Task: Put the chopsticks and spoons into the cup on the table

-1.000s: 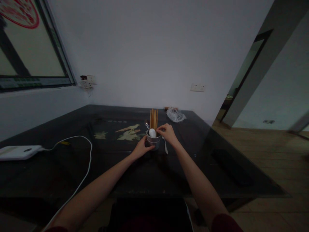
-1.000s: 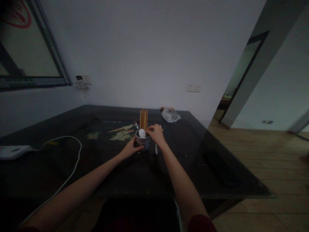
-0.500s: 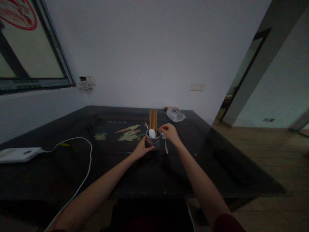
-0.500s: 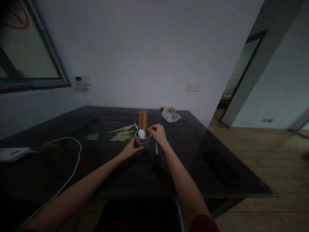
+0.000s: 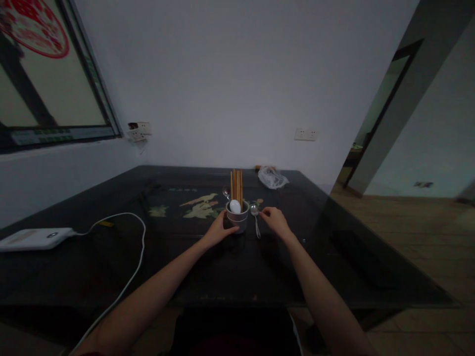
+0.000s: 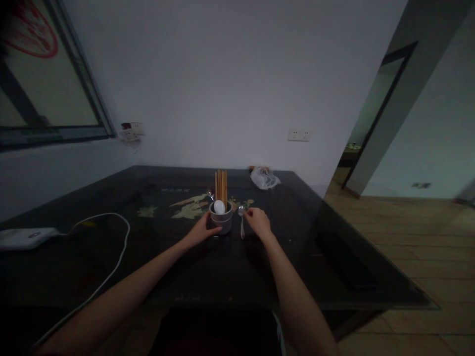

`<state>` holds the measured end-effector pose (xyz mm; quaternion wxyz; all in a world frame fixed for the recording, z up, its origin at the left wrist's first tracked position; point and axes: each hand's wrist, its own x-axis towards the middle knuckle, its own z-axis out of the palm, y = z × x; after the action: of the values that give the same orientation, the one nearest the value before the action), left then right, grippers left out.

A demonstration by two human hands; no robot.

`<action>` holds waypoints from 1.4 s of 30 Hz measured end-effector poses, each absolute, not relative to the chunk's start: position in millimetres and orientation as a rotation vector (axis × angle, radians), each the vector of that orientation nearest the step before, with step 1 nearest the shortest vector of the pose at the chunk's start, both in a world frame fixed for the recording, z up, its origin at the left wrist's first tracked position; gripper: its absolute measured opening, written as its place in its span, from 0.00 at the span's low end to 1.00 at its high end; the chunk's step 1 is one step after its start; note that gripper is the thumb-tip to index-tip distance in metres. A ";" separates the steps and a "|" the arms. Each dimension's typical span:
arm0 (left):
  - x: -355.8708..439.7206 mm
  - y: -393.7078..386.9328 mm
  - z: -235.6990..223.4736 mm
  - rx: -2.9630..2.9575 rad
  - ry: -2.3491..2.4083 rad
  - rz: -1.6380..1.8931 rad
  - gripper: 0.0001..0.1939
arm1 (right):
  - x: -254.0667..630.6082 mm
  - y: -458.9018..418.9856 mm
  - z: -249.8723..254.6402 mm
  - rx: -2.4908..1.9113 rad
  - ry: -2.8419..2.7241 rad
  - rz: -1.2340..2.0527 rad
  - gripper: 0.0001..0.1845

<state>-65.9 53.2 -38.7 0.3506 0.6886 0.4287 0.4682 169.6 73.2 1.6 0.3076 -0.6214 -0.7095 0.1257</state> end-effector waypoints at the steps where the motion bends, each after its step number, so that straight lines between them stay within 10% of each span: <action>1: -66.9 52.3 -36.9 1.788 1.112 1.212 0.37 | 169.0 72.7 -0.2 -1.706 -1.896 0.318 0.11; 33: -87.6 21.0 25.9 2.222 1.255 1.530 0.11 | 160.4 66.1 2.5 -2.083 -1.931 0.120 0.12; 42: -79.7 11.4 24.8 2.551 1.155 1.550 0.08 | 164.5 63.7 31.7 -1.173 -1.518 0.683 0.14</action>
<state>-79.7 11.4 24.8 -0.0294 0.7966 0.3608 0.4842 164.5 63.7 31.7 0.5250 -0.4903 -0.6343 0.2857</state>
